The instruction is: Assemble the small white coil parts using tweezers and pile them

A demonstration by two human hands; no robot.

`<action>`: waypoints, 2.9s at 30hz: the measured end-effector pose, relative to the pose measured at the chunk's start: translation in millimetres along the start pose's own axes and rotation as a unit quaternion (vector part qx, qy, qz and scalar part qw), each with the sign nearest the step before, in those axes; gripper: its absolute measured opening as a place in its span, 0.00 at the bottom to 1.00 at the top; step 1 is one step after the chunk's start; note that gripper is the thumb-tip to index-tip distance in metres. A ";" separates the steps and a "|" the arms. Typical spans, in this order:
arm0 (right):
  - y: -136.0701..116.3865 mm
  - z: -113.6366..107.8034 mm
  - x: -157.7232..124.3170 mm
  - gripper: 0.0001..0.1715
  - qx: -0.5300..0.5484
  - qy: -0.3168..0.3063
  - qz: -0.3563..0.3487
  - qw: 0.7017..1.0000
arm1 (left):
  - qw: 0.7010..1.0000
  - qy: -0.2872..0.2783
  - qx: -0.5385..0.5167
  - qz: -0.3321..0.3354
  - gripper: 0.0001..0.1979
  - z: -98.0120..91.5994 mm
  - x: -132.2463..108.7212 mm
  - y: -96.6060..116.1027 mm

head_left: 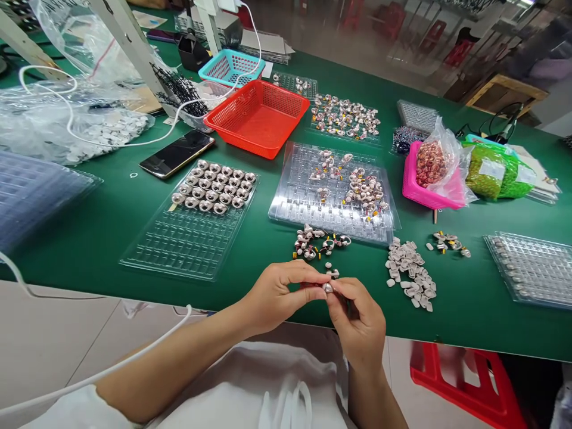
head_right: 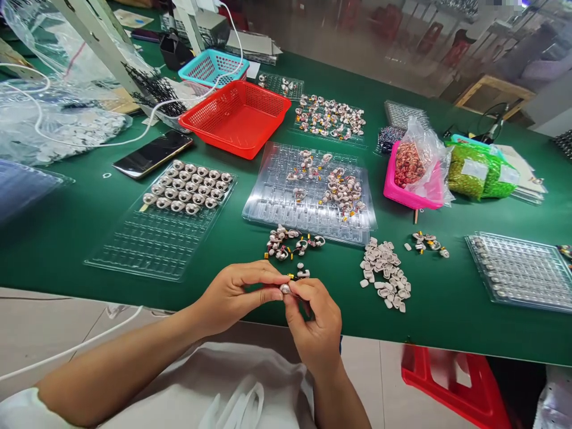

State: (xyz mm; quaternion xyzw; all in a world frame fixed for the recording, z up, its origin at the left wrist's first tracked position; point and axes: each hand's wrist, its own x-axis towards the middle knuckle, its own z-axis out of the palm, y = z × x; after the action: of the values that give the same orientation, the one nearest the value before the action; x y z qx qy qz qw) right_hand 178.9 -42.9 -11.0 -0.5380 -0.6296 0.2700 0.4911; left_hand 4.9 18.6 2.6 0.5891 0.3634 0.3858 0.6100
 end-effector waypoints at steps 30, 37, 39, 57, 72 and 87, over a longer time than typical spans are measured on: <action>3.6 -8.6 2.4 0.16 0.028 -0.068 -0.041 0.996 | 0.995 -0.050 0.089 0.012 0.05 -10.1 1.8 10.6; -0.5 -18.4 13.0 0.10 0.078 -0.192 -0.007 0.978 | 0.965 -0.150 -0.002 -0.216 0.14 -20.6 11.1 13.2; -1.2 -19.6 14.7 0.10 0.092 -0.216 -0.011 0.972 | 0.957 -0.172 -0.009 -0.234 0.18 -22.3 13.1 11.8; 0.6 -22.3 9.9 0.08 0.084 -0.144 0.039 0.985 | 0.949 -0.183 -0.146 -0.210 0.13 -13.1 12.6 2.4; 2.1 -22.7 12.8 0.28 -0.061 -0.075 -0.214 0.972 | 0.963 -0.113 -0.142 -0.199 0.16 -10.2 3.0 9.3; -4.8 -10.0 9.9 0.12 -0.022 -0.013 -0.028 0.999 | 0.961 -0.016 -0.186 -0.202 0.10 -1.2 8.6 16.1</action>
State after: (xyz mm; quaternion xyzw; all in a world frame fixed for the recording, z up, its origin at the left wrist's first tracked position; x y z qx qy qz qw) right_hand 186.7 -36.8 0.1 -0.5274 -0.6567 0.2491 0.4781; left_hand 6.9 27.0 18.7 0.3859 0.3866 0.3055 0.7799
